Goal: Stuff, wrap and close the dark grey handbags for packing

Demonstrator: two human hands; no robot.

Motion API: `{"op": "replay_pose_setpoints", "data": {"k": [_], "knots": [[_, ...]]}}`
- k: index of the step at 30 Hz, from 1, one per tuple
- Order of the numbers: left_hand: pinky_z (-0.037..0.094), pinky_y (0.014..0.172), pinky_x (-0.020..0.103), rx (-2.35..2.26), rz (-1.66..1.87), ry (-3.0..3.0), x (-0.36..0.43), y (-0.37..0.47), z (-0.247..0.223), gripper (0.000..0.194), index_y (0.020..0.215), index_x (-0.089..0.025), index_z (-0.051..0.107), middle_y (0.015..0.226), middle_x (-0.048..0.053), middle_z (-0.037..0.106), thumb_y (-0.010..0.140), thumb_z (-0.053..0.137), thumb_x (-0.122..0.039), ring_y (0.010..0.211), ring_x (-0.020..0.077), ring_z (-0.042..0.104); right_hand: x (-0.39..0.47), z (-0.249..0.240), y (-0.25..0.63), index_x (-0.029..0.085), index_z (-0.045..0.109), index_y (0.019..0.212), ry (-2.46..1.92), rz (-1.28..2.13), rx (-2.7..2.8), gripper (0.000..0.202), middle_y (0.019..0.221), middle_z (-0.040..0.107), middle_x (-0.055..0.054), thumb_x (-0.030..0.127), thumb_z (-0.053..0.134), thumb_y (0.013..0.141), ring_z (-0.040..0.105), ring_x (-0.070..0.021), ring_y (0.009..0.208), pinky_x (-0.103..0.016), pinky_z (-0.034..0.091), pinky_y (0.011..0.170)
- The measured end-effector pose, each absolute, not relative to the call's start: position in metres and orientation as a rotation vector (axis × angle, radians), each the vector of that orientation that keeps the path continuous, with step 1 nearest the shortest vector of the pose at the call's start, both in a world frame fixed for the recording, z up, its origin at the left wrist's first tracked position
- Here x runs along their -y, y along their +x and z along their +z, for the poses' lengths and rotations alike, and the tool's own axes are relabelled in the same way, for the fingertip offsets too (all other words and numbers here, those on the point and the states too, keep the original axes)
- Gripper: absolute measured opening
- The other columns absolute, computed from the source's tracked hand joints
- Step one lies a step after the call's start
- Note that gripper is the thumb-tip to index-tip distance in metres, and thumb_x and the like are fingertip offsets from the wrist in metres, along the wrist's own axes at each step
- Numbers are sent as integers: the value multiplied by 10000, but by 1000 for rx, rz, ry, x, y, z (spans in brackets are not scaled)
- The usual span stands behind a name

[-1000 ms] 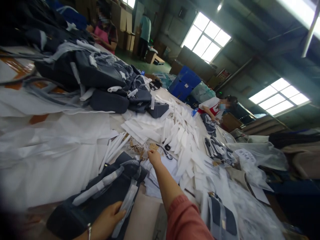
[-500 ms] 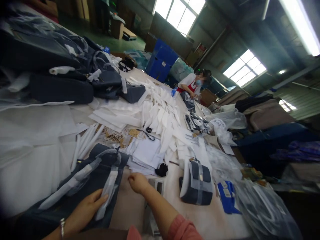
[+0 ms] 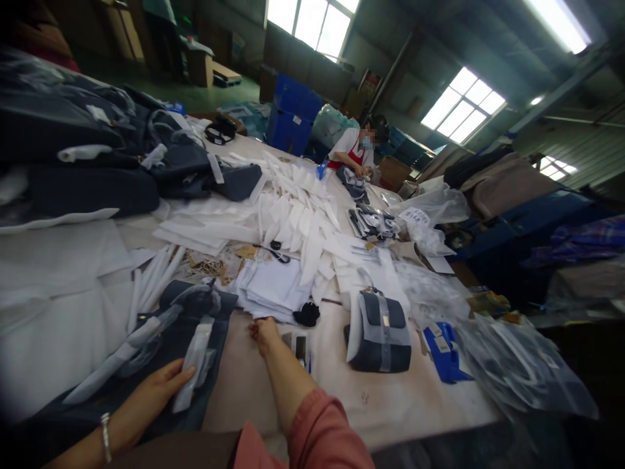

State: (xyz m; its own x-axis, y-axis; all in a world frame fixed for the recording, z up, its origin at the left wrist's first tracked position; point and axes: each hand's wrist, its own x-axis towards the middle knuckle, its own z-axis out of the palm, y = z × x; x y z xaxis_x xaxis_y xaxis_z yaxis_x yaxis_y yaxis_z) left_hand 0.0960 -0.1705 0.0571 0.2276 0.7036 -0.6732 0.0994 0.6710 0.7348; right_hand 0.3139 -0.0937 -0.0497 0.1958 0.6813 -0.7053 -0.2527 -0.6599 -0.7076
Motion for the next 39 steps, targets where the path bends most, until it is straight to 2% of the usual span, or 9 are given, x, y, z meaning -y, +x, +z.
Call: {"op": "replay_pose_setpoints", "data": {"k": [6,10,15,18,22,28,34,39], "knots": [[448,620,264,-1261,534,762,178,95,57,524,956,-123,616,704,8,640,639,624,-541,680,182,578,69,-32,349,194,490,944,-1744,1469,546,257,937,580,-27,158,466,690,602,-100,750,-188,434,589],[429,577,255,-1242,544,751,181,94,53,547,1005,-115,603,706,4,628,657,615,-537,624,159,552,66,-26,361,166,547,945,-1854,1485,717,251,913,610,-49,168,468,707,604,-114,706,-206,430,569],[446,652,279,-1247,561,832,184,90,44,522,1021,-96,602,782,41,663,696,588,-505,714,190,581,75,-27,343,143,606,898,-1981,1407,1068,224,798,629,-43,141,471,719,577,-124,623,-237,424,576],[446,698,291,-1249,582,880,186,88,38,502,1017,-95,604,850,61,675,710,574,-491,785,210,591,78,-21,329,153,635,811,-1968,1295,1331,166,722,624,-27,148,496,720,570,-149,662,-275,431,663],[440,686,295,-1244,604,889,187,88,35,489,984,-95,608,827,56,668,699,560,-489,757,207,585,76,-1,315,184,652,818,-1845,1163,1592,157,786,643,-20,194,515,742,570,-176,822,-290,406,786],[423,661,276,-1299,614,903,188,91,38,370,861,-128,619,792,32,651,680,548,-443,741,193,561,79,31,286,187,638,898,-1588,1007,1766,220,823,646,-35,260,452,806,580,-185,798,-293,429,750],[412,658,265,-1273,644,876,187,89,38,356,863,-130,619,784,29,650,686,533,-427,733,181,561,87,64,241,208,639,901,-1346,1038,1925,198,863,642,-42,250,468,812,577,-186,822,-293,430,758],[419,671,272,-1263,629,856,186,86,36,359,918,-132,621,801,30,662,699,516,-396,760,194,577,95,71,223,210,619,841,-1414,1079,1895,170,803,610,-36,303,478,814,556,-180,763,-290,423,706]]}}
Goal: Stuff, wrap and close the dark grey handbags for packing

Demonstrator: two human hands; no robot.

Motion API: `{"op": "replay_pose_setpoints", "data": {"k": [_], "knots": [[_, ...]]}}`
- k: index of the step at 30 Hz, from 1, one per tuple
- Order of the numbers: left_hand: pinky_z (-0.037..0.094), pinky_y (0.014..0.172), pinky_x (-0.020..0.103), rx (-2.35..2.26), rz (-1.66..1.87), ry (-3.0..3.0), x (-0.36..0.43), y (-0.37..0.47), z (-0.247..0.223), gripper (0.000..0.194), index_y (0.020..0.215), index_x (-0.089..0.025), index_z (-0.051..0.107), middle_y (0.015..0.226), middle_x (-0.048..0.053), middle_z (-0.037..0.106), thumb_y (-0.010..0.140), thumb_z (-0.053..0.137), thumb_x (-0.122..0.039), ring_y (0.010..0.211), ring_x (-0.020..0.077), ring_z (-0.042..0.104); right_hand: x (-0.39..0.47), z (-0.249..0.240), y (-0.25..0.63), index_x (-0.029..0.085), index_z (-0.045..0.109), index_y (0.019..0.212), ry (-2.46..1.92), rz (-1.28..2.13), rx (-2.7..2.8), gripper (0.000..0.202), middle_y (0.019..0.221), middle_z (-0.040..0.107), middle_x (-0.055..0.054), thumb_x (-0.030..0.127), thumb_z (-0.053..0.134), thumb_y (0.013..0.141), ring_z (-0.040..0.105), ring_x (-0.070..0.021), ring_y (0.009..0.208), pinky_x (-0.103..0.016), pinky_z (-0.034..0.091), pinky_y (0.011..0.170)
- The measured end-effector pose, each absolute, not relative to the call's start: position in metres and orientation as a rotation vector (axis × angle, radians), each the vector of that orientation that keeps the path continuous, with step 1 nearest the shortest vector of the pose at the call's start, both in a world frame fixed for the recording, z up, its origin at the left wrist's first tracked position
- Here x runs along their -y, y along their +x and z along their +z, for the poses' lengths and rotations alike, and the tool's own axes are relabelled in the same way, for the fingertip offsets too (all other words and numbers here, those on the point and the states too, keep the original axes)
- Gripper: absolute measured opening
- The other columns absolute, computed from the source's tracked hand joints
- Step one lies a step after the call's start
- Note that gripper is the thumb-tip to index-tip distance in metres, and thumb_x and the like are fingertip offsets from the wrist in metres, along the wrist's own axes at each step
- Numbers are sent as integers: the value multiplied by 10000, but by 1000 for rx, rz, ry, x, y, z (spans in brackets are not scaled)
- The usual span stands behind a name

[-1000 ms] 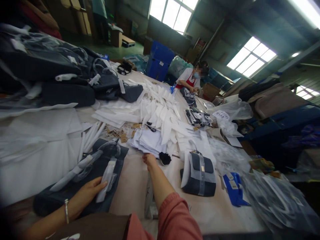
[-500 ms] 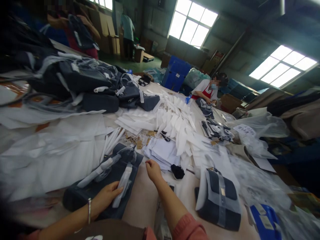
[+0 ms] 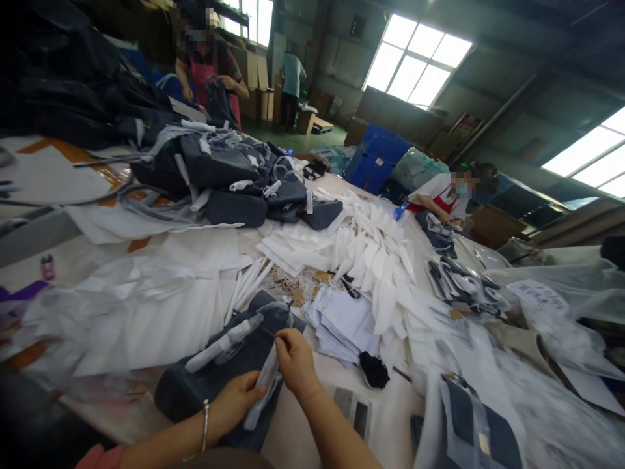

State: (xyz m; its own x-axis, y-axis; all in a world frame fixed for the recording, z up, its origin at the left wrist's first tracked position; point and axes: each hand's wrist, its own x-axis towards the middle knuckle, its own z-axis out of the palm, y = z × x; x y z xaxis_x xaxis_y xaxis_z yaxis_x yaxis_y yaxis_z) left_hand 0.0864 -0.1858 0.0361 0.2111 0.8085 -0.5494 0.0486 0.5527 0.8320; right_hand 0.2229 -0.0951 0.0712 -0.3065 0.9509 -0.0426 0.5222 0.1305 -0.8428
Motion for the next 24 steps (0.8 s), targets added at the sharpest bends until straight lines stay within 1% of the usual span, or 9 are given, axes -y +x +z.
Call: {"op": "replay_pose_setpoints", "data": {"k": [3,5,8,11,13,17,21,24], "knots": [[427,713,279,-1254,651,883,185,85,36,332,925,-130,623,842,39,676,719,508,-364,816,208,591,113,64,228,212,544,703,-1563,1117,1739,231,648,529,-10,395,474,827,498,-161,626,-280,393,594],[430,729,283,-1261,655,907,183,85,36,325,926,-124,624,866,50,683,724,508,-351,841,216,598,131,55,234,216,492,629,-1641,1295,1636,311,564,481,7,462,479,820,468,-150,554,-273,366,535],[432,708,279,-1300,626,951,180,86,35,339,918,-118,631,869,61,689,729,508,-370,825,218,605,158,39,240,212,498,628,-1686,1673,1432,351,530,498,10,530,512,777,460,-135,470,-257,320,450],[428,654,273,-1323,592,987,179,88,35,389,925,-113,639,829,60,688,738,505,-426,763,208,599,174,31,240,203,501,668,-1754,1780,1191,336,502,498,23,528,565,725,426,-115,410,-235,269,399],[424,642,275,-1326,583,1002,178,89,38,434,956,-104,639,818,62,688,742,504,-457,740,206,593,177,32,238,193,502,677,-1775,1799,1102,321,498,494,31,499,596,701,427,-106,411,-222,263,397],[426,659,276,-1325,538,1020,177,90,46,490,1030,-100,626,815,54,689,767,477,-486,758,213,597,173,39,235,167,531,710,-1739,1809,1052,294,554,513,30,451,607,705,453,-95,450,-210,282,412],[430,692,257,-1348,524,1132,179,90,53,444,1042,-137,620,865,42,690,807,441,-468,800,203,609,168,41,229,138,601,755,-1711,1757,1114,253,566,529,28,387,611,712,477,-104,492,-226,357,479],[423,752,258,-1427,488,1273,182,91,53,396,1050,-149,605,929,70,679,842,396,-413,868,203,609,168,39,225,137,639,806,-1619,1749,1125,224,662,601,1,343,597,727,533,-129,599,-238,409,567]]}}
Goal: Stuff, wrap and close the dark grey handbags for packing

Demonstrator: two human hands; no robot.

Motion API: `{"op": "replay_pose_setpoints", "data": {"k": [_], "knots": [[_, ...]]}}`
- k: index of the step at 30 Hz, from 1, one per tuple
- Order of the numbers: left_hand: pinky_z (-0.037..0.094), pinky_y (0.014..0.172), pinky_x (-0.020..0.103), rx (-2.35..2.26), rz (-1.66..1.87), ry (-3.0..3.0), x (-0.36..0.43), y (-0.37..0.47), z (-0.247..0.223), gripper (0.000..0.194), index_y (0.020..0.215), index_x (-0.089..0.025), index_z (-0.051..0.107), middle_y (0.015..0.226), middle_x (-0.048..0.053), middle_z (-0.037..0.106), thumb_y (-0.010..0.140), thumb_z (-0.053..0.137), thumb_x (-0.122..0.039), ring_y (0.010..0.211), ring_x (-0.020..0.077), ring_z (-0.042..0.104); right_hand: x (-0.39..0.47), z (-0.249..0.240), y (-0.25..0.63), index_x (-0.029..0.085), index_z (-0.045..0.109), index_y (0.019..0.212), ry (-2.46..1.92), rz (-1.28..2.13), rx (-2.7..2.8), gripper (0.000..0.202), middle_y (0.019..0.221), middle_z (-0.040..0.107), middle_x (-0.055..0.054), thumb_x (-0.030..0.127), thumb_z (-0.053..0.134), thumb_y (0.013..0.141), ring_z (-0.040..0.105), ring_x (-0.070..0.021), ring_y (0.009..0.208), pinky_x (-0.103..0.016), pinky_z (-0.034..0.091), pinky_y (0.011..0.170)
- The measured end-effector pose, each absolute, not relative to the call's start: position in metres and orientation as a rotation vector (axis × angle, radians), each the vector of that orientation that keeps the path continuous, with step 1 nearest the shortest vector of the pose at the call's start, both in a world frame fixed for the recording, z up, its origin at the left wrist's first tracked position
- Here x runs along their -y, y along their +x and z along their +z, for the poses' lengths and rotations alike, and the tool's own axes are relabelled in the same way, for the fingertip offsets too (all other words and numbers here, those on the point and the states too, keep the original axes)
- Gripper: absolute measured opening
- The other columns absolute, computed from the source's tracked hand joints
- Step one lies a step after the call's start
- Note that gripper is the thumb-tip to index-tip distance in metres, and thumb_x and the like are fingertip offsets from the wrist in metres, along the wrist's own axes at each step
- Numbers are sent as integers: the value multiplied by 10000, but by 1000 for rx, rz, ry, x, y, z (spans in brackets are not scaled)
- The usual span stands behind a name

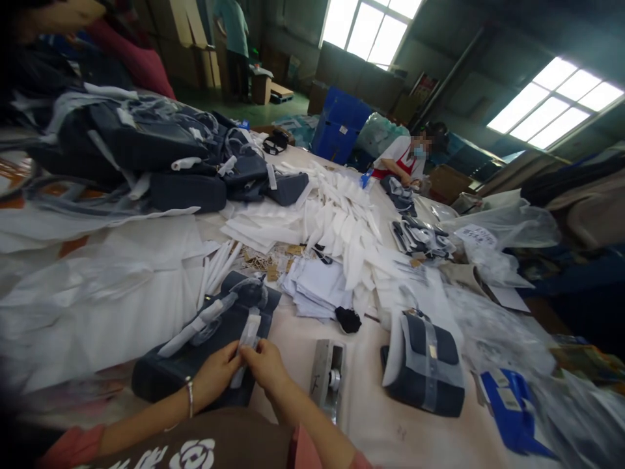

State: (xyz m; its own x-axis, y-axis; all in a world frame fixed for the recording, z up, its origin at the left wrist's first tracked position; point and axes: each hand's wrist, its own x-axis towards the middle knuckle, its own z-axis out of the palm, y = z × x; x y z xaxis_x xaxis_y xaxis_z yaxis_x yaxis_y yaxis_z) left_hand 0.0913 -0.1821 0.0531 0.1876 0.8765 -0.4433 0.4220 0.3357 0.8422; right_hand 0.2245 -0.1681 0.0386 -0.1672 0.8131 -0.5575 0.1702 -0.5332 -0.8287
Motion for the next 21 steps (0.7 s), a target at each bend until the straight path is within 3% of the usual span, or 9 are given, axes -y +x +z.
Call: {"op": "replay_pose_setpoints", "data": {"k": [7,14,18,21], "knots": [[398,882,319,-1534,396,1439,194,94,51,429,1203,-144,492,1153,144,605,853,367,-357,1065,254,564,174,32,223,154,630,911,-1564,1775,1027,294,821,648,-33,353,648,695,585,-185,780,-269,451,679],[428,875,365,-1603,259,1549,206,97,64,465,1289,-176,416,1227,120,564,853,367,-331,1048,265,574,183,34,221,155,621,946,-1174,1994,643,304,800,645,-25,337,679,709,570,-148,671,-263,441,664],[402,961,346,-1537,499,1576,212,91,64,446,1256,-191,464,1309,101,488,821,426,-282,1126,231,520,186,28,229,170,634,947,-996,2098,485,271,877,654,-37,346,669,743,585,-163,744,-292,450,727],[426,940,325,-1600,762,1384,213,82,62,333,1118,-192,559,1210,90,546,821,422,-255,1072,203,542,185,23,234,172,646,938,-974,2157,441,240,858,656,-36,341,650,768,591,-170,743,-325,454,767]]}}
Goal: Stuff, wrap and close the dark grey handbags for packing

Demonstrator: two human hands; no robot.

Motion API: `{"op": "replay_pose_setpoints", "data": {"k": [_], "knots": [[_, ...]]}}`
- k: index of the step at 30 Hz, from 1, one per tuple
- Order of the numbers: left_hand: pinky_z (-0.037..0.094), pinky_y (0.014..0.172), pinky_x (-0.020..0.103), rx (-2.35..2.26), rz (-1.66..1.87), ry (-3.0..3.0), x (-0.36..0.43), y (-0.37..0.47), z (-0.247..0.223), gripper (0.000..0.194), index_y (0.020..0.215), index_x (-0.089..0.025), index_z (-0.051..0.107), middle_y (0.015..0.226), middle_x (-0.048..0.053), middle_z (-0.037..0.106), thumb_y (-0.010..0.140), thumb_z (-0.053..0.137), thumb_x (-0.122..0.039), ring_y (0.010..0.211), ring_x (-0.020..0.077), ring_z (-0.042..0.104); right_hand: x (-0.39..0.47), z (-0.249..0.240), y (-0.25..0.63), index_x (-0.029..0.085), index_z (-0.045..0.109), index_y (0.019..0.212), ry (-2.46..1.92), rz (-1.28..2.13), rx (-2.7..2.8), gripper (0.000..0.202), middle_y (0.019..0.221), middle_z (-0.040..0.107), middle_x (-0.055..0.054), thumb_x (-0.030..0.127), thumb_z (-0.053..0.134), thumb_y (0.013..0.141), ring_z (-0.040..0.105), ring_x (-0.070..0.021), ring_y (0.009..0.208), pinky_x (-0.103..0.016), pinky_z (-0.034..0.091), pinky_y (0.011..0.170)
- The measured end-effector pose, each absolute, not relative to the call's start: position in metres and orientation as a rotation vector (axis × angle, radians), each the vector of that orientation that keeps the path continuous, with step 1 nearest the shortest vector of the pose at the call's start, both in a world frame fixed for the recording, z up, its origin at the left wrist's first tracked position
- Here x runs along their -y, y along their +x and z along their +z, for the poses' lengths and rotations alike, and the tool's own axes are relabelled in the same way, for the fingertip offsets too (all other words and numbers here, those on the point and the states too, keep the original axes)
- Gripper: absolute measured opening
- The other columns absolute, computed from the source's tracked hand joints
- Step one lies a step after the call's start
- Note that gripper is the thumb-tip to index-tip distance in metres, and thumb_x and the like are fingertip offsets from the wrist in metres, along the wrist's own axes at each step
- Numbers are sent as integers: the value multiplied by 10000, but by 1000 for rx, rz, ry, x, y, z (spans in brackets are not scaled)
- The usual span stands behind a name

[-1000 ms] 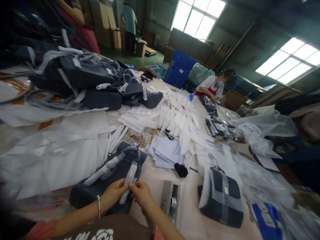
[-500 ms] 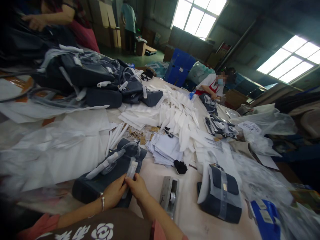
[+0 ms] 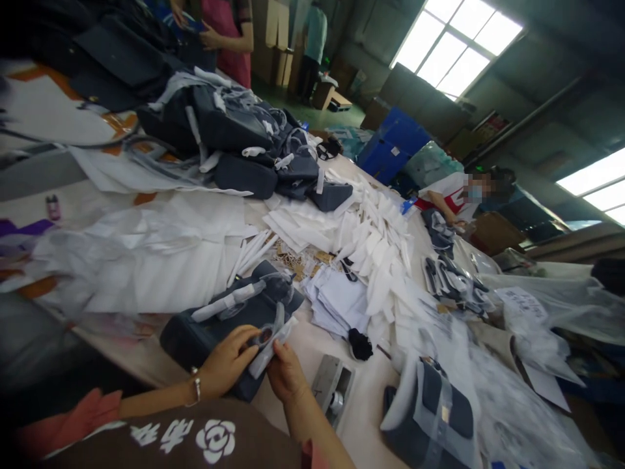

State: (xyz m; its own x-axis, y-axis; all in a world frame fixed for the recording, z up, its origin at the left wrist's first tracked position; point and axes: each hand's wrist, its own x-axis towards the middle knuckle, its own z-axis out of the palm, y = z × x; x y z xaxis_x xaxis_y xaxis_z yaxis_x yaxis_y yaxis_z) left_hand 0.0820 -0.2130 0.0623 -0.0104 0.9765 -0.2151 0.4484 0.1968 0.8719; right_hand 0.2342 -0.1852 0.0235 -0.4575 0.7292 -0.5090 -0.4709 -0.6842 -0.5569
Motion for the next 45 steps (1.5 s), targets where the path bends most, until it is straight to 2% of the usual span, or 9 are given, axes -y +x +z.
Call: {"op": "replay_pose_setpoints", "data": {"k": [3,10,17,23,28,32,34,39,45], "knots": [[461,876,337,-1672,861,1146,210,75,59,318,1083,-165,568,1107,95,589,811,414,-225,955,195,588,185,20,235,169,641,991,-976,2194,442,267,896,661,-50,332,637,780,602,-197,816,-361,445,820],[493,724,283,-1627,895,916,205,73,51,364,1106,-148,555,1101,95,583,765,428,-163,743,139,606,185,18,236,156,622,1048,-965,2217,437,315,971,664,-72,327,630,783,580,-237,975,-401,421,893],[489,668,264,-1582,864,859,201,72,48,389,1110,-143,553,1077,100,606,735,458,-186,691,133,599,187,20,235,144,624,1033,-984,2178,453,320,942,668,-76,335,639,777,593,-236,944,-390,441,869],[479,618,256,-1420,840,868,204,68,59,328,1011,-142,598,923,67,637,718,512,-262,655,141,589,186,25,227,143,611,1052,-1018,2152,501,361,902,675,-81,355,661,764,613,-235,879,-383,462,809],[453,576,237,-1434,919,899,175,25,80,334,985,-150,598,802,22,623,748,516,-370,551,106,533,182,27,218,132,607,1063,-1059,2114,504,392,917,676,-96,367,669,756,619,-233,848,-366,465,777],[462,583,233,-1652,910,1059,105,-35,71,351,1003,-161,576,787,15,632,785,439,-399,584,119,563,179,27,213,120,618,1040,-1106,2073,470,378,880,682,-97,363,671,755,625,-229,828,-355,465,770],[467,625,231,-1850,648,1307,62,-61,56,328,1005,-173,574,832,18,656,809,386,-356,648,127,600,178,27,210,114,615,1044,-1125,2049,457,378,872,683,-97,359,666,761,628,-229,826,-355,464,773],[435,756,307,-1970,405,1539,-24,-92,17,232,893,-188,619,880,65,671,781,443,-289,843,213,607,175,18,204,115,608,1060,-1172,1999,440,410,856,687,-96,387,664,758,636,-241,819,-384,462,786],[417,829,359,-1991,179,1702,-81,-92,-19,224,925,-172,619,1053,131,623,759,498,-263,971,272,581,170,-13,203,123,639,993,-1185,1963,437,477,855,695,-105,454,725,661,640,-280,824,-435,459,796]]}}
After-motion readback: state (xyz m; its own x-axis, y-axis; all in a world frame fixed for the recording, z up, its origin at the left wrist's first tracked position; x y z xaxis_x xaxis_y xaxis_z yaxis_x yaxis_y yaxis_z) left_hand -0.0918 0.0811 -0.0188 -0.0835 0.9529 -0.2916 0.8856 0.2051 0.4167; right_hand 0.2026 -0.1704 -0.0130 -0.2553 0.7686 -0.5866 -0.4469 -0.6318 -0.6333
